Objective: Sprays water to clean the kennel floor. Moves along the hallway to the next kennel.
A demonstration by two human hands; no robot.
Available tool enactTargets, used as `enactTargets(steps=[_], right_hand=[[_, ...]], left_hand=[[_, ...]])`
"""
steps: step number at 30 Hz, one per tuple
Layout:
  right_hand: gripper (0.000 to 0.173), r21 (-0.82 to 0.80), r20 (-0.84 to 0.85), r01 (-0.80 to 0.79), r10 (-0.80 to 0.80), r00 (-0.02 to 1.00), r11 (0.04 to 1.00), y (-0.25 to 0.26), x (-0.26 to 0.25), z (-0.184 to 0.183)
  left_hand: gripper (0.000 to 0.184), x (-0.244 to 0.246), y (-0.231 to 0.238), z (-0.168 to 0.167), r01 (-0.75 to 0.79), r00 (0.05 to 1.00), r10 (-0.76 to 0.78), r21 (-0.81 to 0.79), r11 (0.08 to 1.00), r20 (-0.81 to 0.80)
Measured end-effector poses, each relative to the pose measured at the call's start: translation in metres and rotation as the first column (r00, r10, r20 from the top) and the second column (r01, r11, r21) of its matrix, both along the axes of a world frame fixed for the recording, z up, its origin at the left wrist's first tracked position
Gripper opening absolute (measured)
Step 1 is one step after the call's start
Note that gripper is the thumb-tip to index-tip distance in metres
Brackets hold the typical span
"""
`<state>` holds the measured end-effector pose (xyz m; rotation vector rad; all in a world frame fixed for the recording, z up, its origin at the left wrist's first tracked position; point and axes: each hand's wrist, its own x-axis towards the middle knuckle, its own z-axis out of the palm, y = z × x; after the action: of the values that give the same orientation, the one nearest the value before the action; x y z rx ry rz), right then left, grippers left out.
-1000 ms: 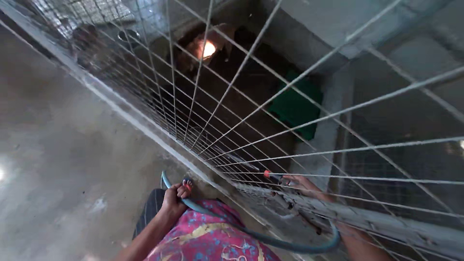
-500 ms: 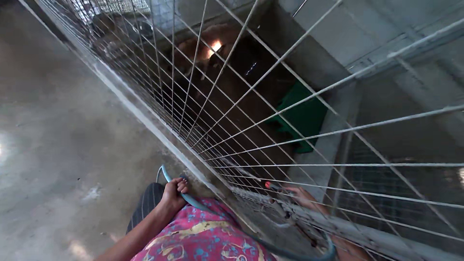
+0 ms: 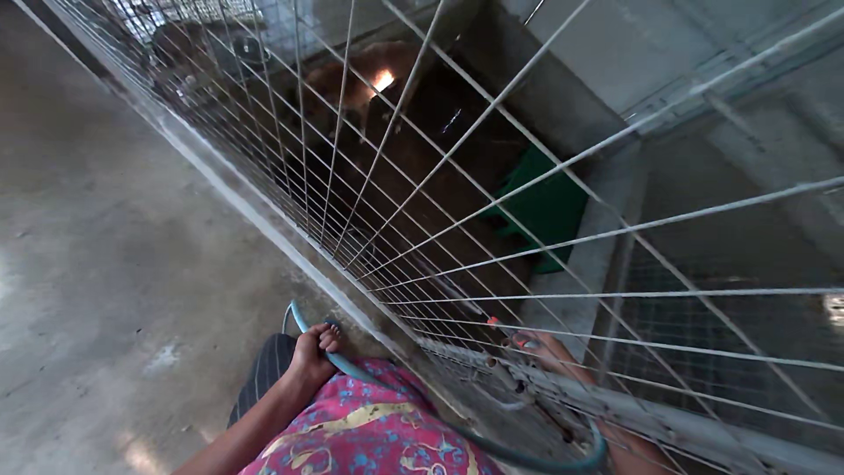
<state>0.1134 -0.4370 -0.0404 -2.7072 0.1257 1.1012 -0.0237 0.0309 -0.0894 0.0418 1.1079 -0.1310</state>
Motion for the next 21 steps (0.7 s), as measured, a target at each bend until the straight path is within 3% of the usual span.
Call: enactTargets(steps=[7, 11, 21], right_hand=[[0.051, 0.019, 0.125, 0.096, -0.098, 0.987, 0.995, 0.013, -0.004, 0.011], [0.052, 0.126, 0.211, -0.008, -0.019, 0.977, 0.992, 0.006, -0.005, 0.002], [0.047, 0.286, 0.177, -0.130, 0.080, 0.981, 0.949, 0.008, -0.005, 0.006]], left_hand=[[0.037, -0.002, 0.001, -0.005, -0.011, 1.000, 0.011, -0.008, 1.000, -0.008], [0.036, -0.003, 0.002, -0.004, -0.010, 1.000, 0.010, -0.019, 1.000, -0.004], [0.040, -0.007, 0.004, -0.002, -0.017, 1.000, 0.017, -0.036, 0.999, -0.005]])
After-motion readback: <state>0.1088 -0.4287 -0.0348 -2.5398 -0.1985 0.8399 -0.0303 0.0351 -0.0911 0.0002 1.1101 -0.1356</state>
